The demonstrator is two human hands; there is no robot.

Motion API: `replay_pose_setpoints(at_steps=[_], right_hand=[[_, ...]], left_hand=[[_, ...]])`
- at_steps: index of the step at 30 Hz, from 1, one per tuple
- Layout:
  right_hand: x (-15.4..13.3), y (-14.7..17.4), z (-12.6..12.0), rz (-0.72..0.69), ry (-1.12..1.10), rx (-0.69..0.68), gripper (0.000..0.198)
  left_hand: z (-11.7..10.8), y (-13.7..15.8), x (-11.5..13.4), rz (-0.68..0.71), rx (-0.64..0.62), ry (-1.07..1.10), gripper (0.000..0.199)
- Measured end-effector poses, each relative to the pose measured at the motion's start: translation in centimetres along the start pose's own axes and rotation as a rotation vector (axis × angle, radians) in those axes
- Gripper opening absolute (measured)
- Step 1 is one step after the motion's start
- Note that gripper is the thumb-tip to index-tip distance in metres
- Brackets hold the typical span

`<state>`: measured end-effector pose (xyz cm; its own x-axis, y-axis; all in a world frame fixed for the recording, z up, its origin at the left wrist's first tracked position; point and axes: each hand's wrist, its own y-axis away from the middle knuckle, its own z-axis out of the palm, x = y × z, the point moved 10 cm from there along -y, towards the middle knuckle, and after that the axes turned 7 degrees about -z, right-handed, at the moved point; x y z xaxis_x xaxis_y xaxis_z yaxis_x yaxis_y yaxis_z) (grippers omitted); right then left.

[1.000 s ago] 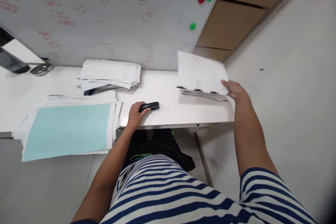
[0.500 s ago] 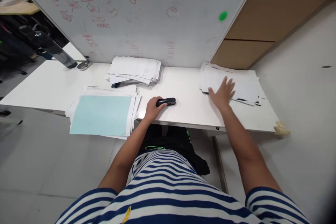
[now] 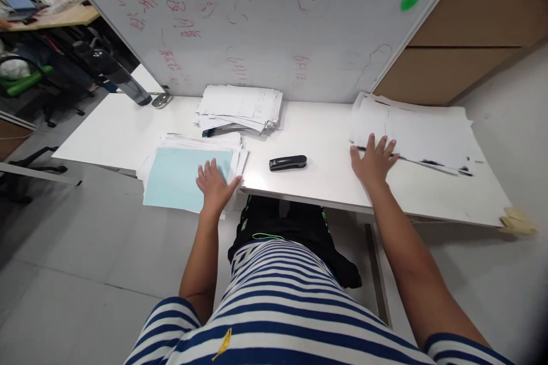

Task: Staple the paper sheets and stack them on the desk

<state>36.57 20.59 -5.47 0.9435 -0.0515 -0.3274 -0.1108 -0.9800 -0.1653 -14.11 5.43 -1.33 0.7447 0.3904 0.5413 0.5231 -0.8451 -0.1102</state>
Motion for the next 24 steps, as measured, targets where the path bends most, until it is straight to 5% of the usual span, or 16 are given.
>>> replay_pose_setpoints(at_steps=[3, 10, 19, 22, 24], right_hand=[[0.3, 0.1, 0.2, 0.018, -0.006, 0.009, 0.085], [0.6, 0.2, 0.3, 0.057, 0.021, 0.005, 0.085], [0.7, 0.1, -0.4, 0.034, -0.024, 0.089, 0.078], [-0.6, 0.6, -1.9, -0.041, -0.062, 0.212, 0.072], [-2.5, 1.9, -2.8, -0.098, -0.173, 0.269, 0.069]], left_hand=[[1.0, -0.5, -2.8, -0.141, -0.108, -0.045, 0.113], [0.8, 0.6, -1.7, -0.137, -0.196, -0.114, 0.088], [-1.4, 0.1, -3.8, -0.189, -0.099, 0.191, 0.016], [-3.0, 0.7, -2.4, -0.181, -0.03, 0.348, 0.018], [-4.5, 1.9, 0.7, -0.093, -0.007, 0.43, 0.024]])
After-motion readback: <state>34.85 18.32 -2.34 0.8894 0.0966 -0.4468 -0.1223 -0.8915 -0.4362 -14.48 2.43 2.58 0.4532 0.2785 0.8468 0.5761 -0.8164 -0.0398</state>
